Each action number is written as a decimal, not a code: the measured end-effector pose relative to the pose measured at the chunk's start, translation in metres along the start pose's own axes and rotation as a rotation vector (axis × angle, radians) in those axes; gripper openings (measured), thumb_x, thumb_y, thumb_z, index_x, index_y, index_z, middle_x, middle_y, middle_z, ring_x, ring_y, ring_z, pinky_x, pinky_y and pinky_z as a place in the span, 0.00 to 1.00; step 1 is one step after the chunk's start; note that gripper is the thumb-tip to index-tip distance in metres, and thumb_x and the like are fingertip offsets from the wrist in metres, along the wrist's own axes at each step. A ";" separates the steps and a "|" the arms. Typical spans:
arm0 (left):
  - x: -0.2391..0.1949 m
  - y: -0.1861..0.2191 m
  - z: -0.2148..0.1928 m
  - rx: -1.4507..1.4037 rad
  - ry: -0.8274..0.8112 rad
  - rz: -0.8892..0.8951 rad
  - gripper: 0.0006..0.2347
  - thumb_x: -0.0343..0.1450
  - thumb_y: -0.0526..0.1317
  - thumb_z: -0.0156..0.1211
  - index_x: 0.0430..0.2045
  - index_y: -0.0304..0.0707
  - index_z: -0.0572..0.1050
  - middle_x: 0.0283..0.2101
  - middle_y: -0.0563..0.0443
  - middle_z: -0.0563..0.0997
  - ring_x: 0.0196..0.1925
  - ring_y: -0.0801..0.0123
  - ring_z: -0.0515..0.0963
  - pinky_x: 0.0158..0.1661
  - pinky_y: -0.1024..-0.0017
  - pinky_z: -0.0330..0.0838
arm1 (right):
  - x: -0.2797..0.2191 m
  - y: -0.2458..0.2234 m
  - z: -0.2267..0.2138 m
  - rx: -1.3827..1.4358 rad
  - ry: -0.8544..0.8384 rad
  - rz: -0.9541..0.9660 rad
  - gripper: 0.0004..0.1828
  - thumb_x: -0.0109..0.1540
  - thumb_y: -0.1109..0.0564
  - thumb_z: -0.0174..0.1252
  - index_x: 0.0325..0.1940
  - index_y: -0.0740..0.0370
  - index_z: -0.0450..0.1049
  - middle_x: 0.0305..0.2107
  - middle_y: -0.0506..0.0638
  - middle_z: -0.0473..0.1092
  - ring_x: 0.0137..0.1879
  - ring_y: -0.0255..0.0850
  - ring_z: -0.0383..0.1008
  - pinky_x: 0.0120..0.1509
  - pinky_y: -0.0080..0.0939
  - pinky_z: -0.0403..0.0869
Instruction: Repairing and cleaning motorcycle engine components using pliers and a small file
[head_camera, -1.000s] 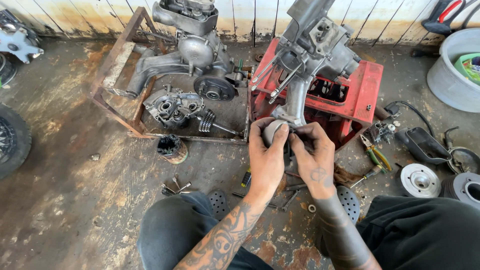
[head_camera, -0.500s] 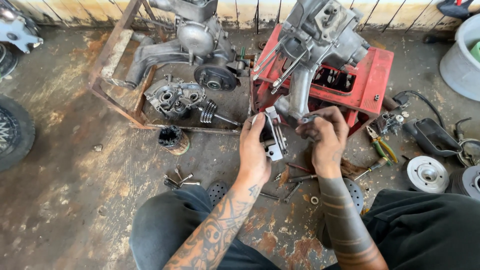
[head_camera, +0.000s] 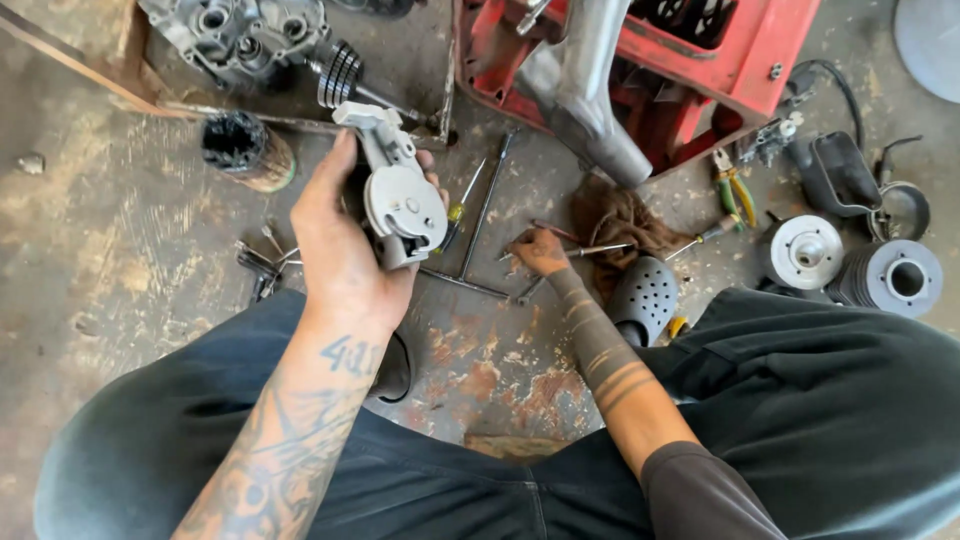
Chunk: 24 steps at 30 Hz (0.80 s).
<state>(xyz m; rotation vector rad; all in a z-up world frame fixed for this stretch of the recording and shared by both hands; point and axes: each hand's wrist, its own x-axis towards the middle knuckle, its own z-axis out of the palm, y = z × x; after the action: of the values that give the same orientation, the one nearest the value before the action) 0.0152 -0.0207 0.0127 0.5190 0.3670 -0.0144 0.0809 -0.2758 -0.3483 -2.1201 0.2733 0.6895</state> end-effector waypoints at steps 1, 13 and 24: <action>0.000 0.002 -0.002 0.000 0.014 0.001 0.17 0.72 0.44 0.54 0.50 0.29 0.72 0.39 0.38 0.79 0.37 0.60 0.79 0.38 0.66 0.75 | 0.006 0.010 0.003 -0.002 -0.012 0.005 0.18 0.59 0.50 0.61 0.42 0.68 0.80 0.24 0.51 0.79 0.26 0.38 0.75 0.31 0.34 0.74; 0.005 0.009 0.002 -0.015 0.085 0.004 0.20 0.71 0.44 0.50 0.54 0.29 0.67 0.41 0.37 0.76 0.39 0.59 0.77 0.38 0.64 0.75 | 0.043 0.056 0.018 -0.551 0.185 0.159 0.18 0.57 0.48 0.58 0.42 0.63 0.82 0.41 0.62 0.79 0.48 0.58 0.79 0.51 0.53 0.77; 0.000 -0.031 0.060 -0.206 -0.092 -0.014 0.19 0.72 0.52 0.53 0.39 0.31 0.78 0.35 0.32 0.82 0.34 0.48 0.84 0.37 0.54 0.83 | -0.089 -0.125 -0.062 -0.040 0.230 -0.295 0.24 0.59 0.50 0.59 0.54 0.67 0.74 0.48 0.69 0.74 0.59 0.62 0.72 0.65 0.60 0.68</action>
<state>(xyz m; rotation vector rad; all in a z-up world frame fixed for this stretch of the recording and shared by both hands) 0.0323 -0.0772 0.0460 0.3105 0.2781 -0.0138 0.0842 -0.2547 -0.1848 -2.2196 0.0665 0.2818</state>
